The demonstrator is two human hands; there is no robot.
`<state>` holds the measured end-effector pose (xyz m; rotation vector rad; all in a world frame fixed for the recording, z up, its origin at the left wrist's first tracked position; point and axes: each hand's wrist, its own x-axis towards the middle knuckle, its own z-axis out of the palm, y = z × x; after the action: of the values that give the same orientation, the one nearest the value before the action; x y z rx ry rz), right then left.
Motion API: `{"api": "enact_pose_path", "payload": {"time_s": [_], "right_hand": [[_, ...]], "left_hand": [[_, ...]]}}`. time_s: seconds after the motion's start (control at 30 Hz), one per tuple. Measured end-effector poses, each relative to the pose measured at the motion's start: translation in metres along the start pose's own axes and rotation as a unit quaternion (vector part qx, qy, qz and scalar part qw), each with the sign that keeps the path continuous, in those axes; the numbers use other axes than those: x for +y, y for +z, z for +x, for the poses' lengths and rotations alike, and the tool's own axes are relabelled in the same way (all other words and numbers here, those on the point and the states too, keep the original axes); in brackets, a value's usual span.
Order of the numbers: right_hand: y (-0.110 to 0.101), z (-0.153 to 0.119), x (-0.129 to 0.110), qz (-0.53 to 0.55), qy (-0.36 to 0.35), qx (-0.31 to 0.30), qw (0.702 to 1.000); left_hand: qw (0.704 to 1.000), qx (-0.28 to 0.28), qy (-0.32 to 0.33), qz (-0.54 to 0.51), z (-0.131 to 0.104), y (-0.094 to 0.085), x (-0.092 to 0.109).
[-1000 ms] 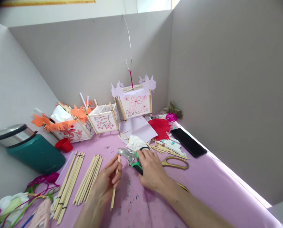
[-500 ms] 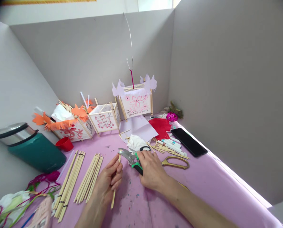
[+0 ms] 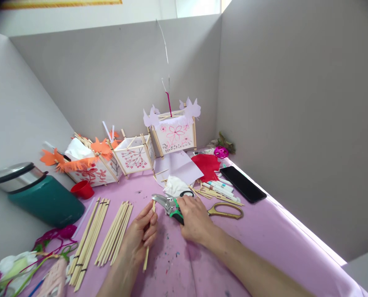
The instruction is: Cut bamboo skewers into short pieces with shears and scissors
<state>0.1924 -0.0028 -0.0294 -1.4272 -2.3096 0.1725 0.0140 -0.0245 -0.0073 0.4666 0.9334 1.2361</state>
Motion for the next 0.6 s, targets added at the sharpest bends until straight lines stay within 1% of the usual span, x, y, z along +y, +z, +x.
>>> {"api": "enact_pose_path", "payload": {"time_s": [0.17, 0.3, 0.37, 0.4, 0.53, 0.6], "right_hand": [[-0.002, 0.003, 0.003, -0.009, -0.005, 0.003, 1.0], [-0.007, 0.002, 0.004, -0.01, 0.024, -0.006, 1.0], [-0.009, 0.001, 0.003, -0.001, 0.027, -0.007, 1.0], [-0.01, 0.0, 0.002, 0.003, 0.025, 0.001, 1.0], [-0.012, 0.003, 0.002, 0.003, 0.014, 0.063, 0.998], [-0.012, 0.004, 0.002, 0.005, -0.002, 0.067, 0.998]], "left_hand": [[1.0, -0.001, -0.004, 0.009, 0.001, -0.002, 0.001], [0.999, -0.032, 0.001, 0.015, 0.003, -0.006, 0.002], [0.999, -0.039, 0.003, 0.015, 0.004, -0.008, 0.002], [0.999, -0.036, 0.005, 0.013, 0.005, -0.009, 0.001], [0.999, -0.033, 0.008, 0.008, 0.005, -0.009, 0.001], [0.999, -0.04, 0.005, 0.006, 0.005, -0.009, 0.001]]}}
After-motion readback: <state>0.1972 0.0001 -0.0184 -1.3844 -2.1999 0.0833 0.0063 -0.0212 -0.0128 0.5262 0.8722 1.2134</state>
